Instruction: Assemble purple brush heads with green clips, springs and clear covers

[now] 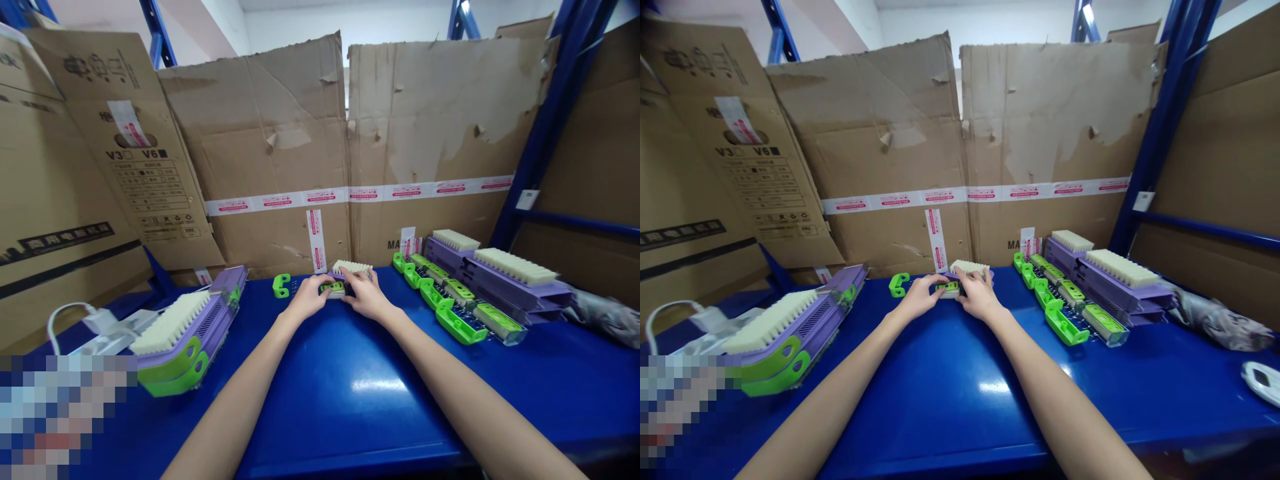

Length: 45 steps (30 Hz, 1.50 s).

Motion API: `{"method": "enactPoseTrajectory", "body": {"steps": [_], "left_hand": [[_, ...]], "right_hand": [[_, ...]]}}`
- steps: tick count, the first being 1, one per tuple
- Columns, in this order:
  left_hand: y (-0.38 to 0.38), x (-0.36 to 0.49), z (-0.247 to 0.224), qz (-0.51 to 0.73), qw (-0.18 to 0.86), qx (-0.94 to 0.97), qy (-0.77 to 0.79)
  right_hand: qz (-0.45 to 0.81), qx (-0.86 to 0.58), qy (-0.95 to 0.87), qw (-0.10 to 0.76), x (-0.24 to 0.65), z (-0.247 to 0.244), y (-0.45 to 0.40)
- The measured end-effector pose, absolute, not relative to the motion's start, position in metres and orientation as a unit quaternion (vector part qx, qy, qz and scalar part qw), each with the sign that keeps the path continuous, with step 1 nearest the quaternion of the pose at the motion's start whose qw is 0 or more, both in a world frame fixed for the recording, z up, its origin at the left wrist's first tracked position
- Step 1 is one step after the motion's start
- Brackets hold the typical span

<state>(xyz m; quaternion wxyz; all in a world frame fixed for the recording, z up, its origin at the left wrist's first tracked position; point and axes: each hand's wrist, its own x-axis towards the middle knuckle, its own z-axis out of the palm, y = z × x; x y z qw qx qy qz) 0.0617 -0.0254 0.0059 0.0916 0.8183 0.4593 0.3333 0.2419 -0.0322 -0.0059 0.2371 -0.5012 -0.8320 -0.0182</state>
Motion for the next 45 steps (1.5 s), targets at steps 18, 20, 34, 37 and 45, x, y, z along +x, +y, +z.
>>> {"method": "enactPoseTrajectory", "body": {"steps": [18,20,34,37,45], "left_hand": [[-0.022,0.023,0.01,0.118,-0.155,0.632,0.75],[-0.019,0.017,0.009,0.104,-0.142,0.621,0.764],[-0.005,-0.004,-0.003,0.172,-0.055,0.655,0.734],[-0.005,0.005,-0.004,0.163,-0.053,0.696,0.698],[-0.013,0.032,-0.004,0.14,-0.073,0.764,0.626]], "right_hand": [[-0.051,-0.498,-0.839,0.216,0.241,-0.005,-0.034],[-0.054,-0.499,-0.837,0.217,0.24,-0.004,-0.035],[-0.061,-0.508,-0.831,0.217,0.238,-0.004,-0.037],[-0.069,-0.518,-0.821,0.229,0.235,-0.004,-0.039],[-0.111,-0.524,-0.805,0.257,0.233,-0.006,-0.039]]}}
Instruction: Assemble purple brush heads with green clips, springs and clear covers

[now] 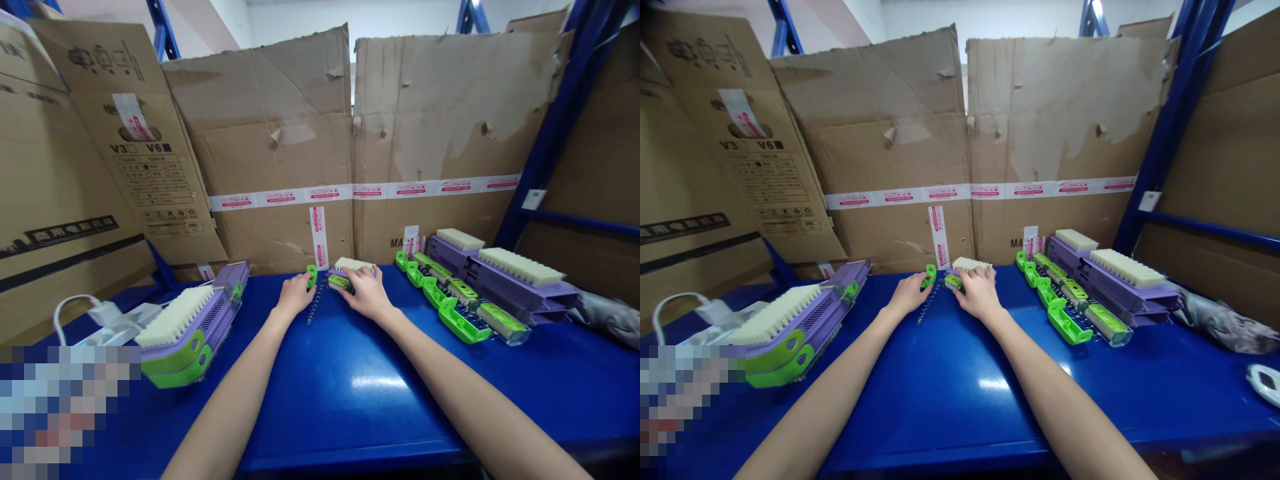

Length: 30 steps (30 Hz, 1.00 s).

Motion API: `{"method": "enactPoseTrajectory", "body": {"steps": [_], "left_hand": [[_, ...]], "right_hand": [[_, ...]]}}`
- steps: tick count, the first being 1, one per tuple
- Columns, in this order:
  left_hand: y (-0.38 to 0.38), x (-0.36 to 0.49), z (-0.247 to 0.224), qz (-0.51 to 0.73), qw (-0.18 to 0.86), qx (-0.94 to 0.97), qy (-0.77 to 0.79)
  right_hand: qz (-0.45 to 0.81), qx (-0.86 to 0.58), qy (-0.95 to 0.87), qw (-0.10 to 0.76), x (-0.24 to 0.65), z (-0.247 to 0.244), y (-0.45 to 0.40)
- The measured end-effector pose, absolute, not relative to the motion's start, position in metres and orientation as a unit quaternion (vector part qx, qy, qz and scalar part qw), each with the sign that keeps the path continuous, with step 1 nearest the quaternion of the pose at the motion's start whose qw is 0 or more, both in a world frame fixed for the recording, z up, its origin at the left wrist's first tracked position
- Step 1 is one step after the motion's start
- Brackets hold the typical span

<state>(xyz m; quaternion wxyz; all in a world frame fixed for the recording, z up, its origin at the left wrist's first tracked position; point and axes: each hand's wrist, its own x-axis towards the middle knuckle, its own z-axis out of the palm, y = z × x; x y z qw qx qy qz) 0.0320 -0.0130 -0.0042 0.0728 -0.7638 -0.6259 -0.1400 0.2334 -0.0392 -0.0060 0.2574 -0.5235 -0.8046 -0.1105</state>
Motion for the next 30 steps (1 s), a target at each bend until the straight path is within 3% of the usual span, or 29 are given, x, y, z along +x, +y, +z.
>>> {"method": "enactPoseTrajectory", "body": {"steps": [9,30], "left_hand": [[-0.0224,0.0436,0.0003,-0.107,0.142,-0.756,-0.63],[-0.0226,0.04,0.0038,-0.083,0.131,-0.742,-0.652]], "right_hand": [[-0.109,-0.526,-0.812,0.227,0.2293,-0.0063,-0.041],[-0.109,-0.524,-0.811,0.236,0.2263,-0.0059,-0.0433]]}}
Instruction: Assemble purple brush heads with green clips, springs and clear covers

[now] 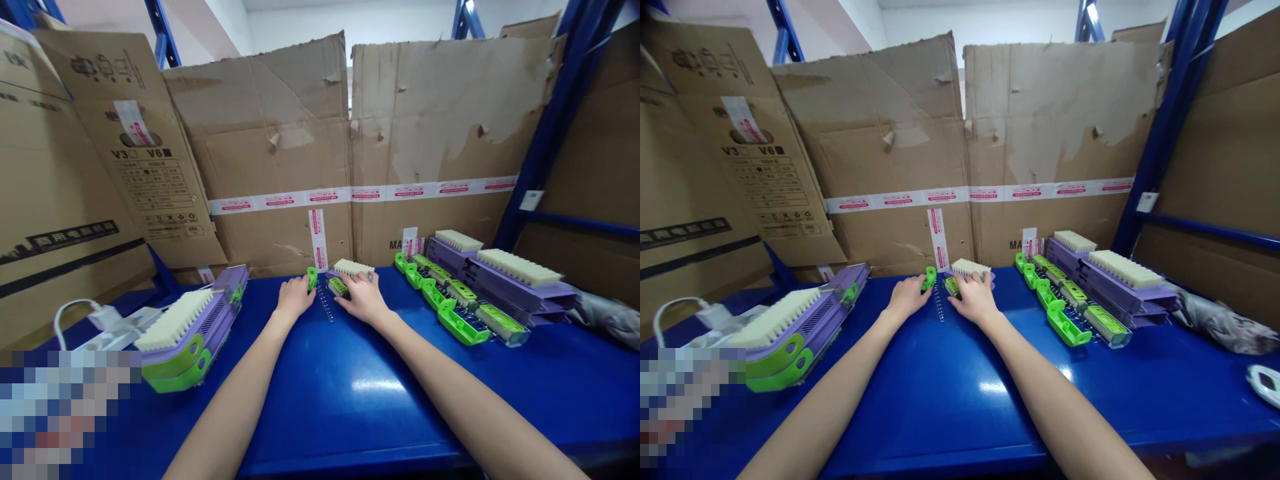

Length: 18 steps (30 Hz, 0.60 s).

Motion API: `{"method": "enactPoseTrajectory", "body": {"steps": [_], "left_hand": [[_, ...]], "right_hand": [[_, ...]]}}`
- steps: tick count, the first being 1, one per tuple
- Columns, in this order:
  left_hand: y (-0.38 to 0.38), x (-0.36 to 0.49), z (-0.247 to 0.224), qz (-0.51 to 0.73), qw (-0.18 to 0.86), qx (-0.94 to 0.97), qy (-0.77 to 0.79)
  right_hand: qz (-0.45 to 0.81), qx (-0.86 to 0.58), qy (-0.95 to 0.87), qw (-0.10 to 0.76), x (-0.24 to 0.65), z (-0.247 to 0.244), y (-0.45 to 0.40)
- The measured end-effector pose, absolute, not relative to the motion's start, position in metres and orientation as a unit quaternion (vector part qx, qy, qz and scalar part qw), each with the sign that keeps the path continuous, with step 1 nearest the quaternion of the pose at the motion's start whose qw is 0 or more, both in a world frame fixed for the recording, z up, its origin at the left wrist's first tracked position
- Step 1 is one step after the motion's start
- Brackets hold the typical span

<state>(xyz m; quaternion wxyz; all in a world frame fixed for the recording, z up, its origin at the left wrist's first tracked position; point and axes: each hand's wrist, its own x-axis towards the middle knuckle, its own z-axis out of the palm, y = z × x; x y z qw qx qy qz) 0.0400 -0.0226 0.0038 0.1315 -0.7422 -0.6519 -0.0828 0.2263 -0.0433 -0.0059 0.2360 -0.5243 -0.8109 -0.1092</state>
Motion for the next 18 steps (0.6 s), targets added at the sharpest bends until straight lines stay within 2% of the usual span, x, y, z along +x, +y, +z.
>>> {"method": "enactPoseTrajectory", "body": {"steps": [7,13,18], "left_hand": [[-0.021,0.038,0.001,-0.097,0.132,-0.737,-0.655],[-0.024,0.036,0.006,-0.242,0.199,-0.782,-0.54],[-0.031,0.051,0.011,-0.317,0.115,-0.844,-0.417]], "right_hand": [[-0.15,-0.489,-0.811,0.284,0.228,-0.011,-0.038],[-0.211,-0.433,-0.798,0.363,0.228,-0.01,-0.038],[-0.209,-0.395,-0.8,0.399,0.229,-0.006,-0.04]]}}
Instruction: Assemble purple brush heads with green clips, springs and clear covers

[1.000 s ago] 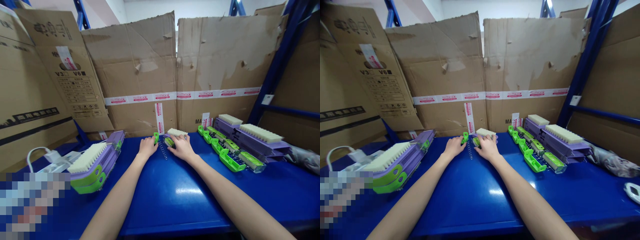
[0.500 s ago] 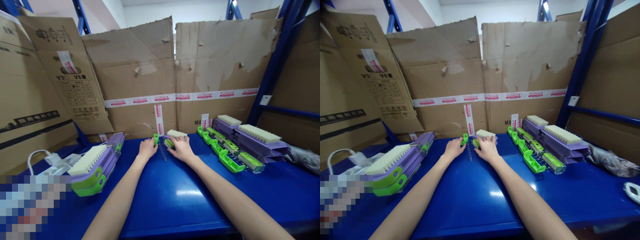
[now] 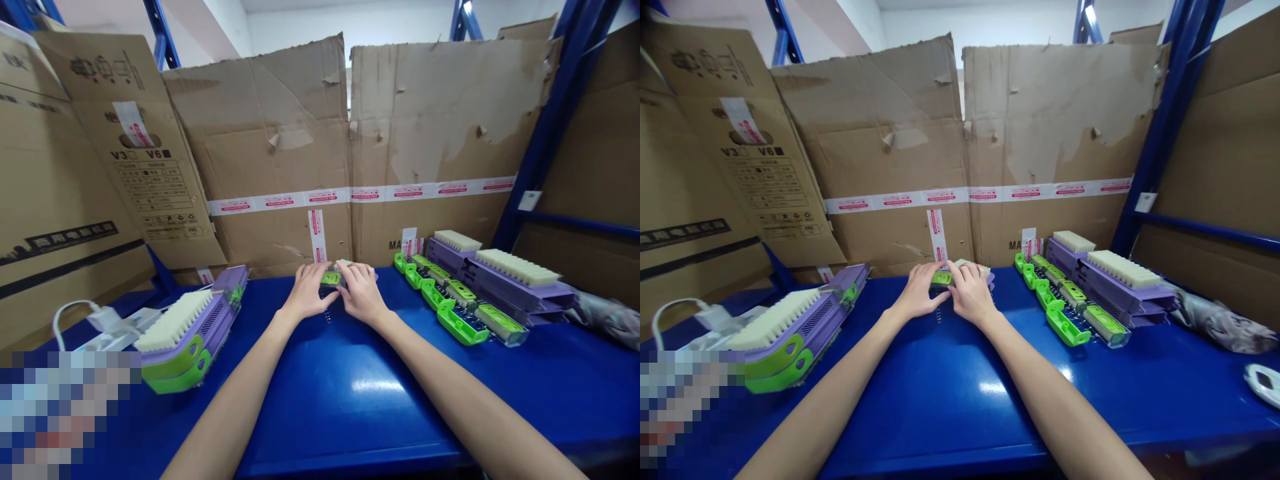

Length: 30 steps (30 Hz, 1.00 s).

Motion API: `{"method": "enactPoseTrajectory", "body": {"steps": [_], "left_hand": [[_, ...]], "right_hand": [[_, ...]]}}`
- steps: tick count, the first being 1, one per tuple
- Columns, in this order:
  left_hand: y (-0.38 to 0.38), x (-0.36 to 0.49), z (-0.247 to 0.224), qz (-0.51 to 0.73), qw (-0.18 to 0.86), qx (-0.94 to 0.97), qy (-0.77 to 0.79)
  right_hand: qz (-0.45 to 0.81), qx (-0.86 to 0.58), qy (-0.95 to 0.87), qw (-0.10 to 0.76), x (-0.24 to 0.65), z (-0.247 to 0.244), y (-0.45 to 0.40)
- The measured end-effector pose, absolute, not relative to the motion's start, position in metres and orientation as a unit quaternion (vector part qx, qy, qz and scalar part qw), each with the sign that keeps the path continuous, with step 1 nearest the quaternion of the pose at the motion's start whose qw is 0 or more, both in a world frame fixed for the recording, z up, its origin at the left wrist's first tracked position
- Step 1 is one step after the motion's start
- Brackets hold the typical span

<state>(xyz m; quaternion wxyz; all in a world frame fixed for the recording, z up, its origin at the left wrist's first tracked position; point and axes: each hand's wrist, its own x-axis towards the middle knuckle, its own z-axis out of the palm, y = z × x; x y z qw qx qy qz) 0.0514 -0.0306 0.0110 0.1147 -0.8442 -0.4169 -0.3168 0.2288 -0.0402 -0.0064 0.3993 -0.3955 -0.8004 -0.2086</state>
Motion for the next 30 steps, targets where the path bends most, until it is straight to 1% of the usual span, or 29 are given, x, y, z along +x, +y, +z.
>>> {"method": "enactPoseTrajectory", "body": {"steps": [2,4,6,8,10,12,15,20,22,26,30], "left_hand": [[-0.031,0.057,0.011,-0.329,0.076,-0.852,-0.399],[-0.029,0.06,0.011,-0.343,0.07,-0.845,-0.403],[-0.027,0.057,0.014,-0.362,0.098,-0.82,-0.432],[-0.024,0.048,0.017,-0.386,0.148,-0.773,-0.481],[-0.021,0.035,0.019,-0.407,0.198,-0.712,-0.537],[-0.016,0.02,0.018,-0.416,0.224,-0.646,-0.599],[-0.011,-0.002,0.009,-0.375,0.215,-0.575,-0.695],[-0.008,-0.018,-0.006,-0.266,0.131,-0.534,-0.792],[-0.009,-0.018,-0.007,-0.24,0.14,-0.535,-0.798],[-0.01,-0.015,-0.004,-0.192,0.204,-0.559,-0.78],[-0.006,-0.015,-0.007,-0.164,0.195,-0.589,-0.767]], "right_hand": [[-0.197,-0.381,-0.805,0.41,0.23,-0.006,-0.039],[-0.19,-0.369,-0.806,0.423,0.23,-0.006,-0.038],[-0.193,-0.37,-0.796,0.439,0.231,-0.007,-0.038],[-0.202,-0.387,-0.781,0.447,0.23,-0.007,-0.037],[-0.211,-0.406,-0.772,0.442,0.23,-0.007,-0.037],[-0.214,-0.421,-0.766,0.435,0.231,-0.007,-0.037],[-0.213,-0.435,-0.764,0.427,0.231,-0.008,-0.037],[-0.213,-0.44,-0.768,0.413,0.23,-0.009,-0.036],[-0.211,-0.443,-0.771,0.405,0.23,-0.01,-0.036],[-0.206,-0.452,-0.776,0.389,0.23,-0.01,-0.037],[-0.201,-0.456,-0.777,0.384,0.229,-0.009,-0.038]]}}
